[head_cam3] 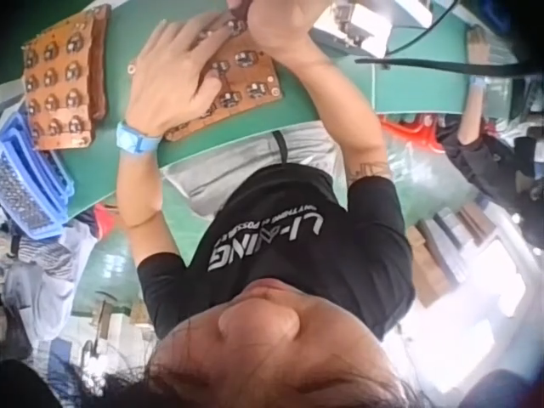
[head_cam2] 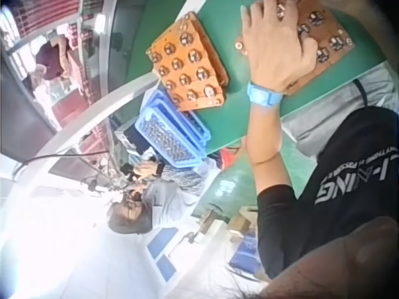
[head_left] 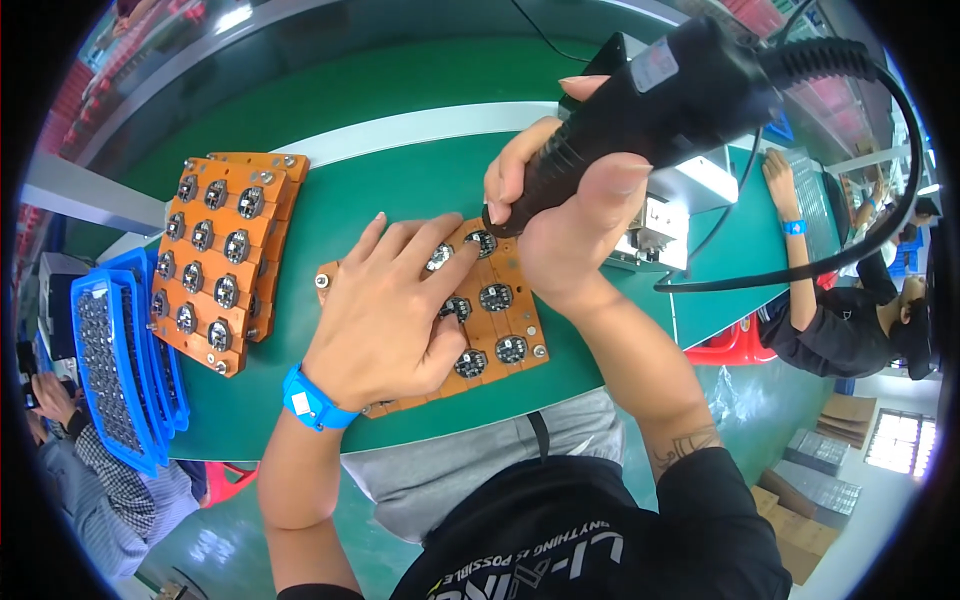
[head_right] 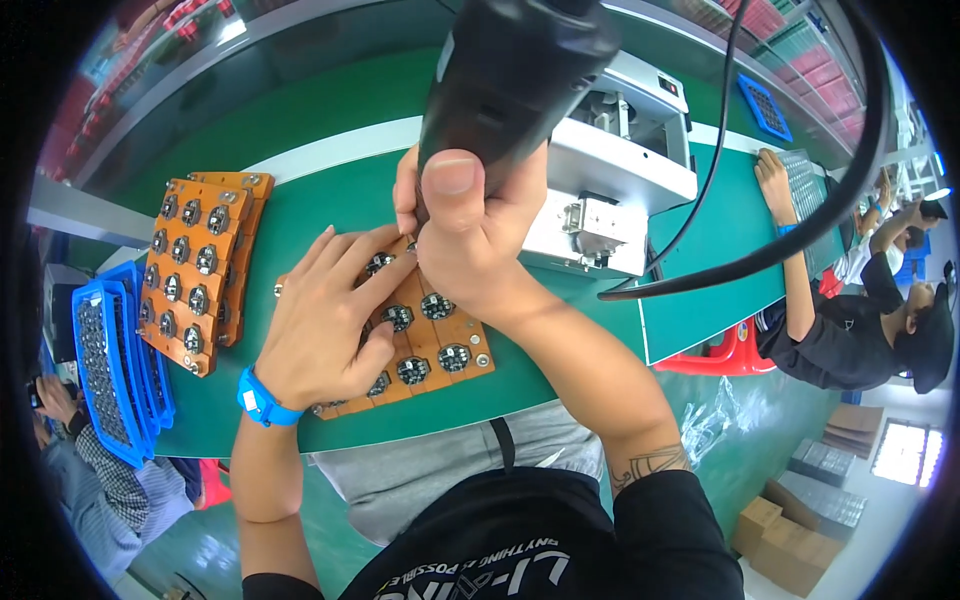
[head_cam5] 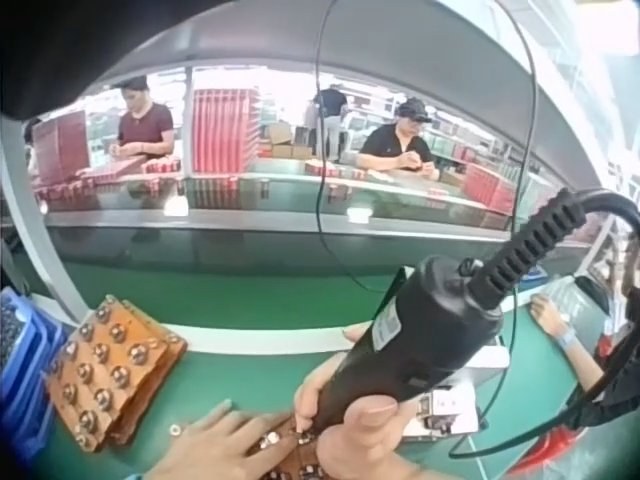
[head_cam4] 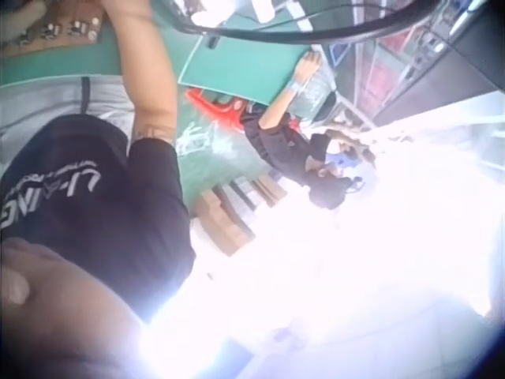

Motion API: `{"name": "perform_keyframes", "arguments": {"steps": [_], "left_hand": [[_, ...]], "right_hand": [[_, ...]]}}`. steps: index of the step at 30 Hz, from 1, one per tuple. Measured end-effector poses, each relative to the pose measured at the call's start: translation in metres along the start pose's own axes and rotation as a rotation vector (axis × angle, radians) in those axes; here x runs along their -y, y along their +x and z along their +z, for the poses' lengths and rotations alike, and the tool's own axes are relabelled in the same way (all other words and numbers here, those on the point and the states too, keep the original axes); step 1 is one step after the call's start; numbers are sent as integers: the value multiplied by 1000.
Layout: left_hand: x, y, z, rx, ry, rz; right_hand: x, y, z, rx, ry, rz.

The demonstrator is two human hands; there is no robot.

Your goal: The person assembles electronic components onto a circuit board by securing them with screws using an electric screwdriver.

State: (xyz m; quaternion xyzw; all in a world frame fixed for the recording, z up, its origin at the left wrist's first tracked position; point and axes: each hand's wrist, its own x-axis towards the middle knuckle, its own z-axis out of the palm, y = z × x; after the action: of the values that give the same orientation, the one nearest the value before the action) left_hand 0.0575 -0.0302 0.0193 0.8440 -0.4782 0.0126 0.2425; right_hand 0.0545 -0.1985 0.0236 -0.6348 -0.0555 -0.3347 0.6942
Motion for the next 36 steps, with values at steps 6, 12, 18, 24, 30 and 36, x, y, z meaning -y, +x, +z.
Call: {"name": "perform_keyframes", "arguments": {"steps": [6,12,18,24,30,36], "left_hand": [[2,1,3,-16,-61,9],[-1,2,3,-21,-39,-5],[-4,4,1,-17,-22,9],[-6,2,1,20,-24,-1],[-7,-1,-3,21,-71,-33],[-4,3,-2,18,-73,-41]], "right_hand": [[-6,-1,0,54,10,-29],[-14,3,0,113,91,-21],[-13,7,-2,181,160,-18],[4,2,-5,100,76,-80],[89,12,-62,-157,-34,-63],[77,13,-92,-276,-135,-111]]}}
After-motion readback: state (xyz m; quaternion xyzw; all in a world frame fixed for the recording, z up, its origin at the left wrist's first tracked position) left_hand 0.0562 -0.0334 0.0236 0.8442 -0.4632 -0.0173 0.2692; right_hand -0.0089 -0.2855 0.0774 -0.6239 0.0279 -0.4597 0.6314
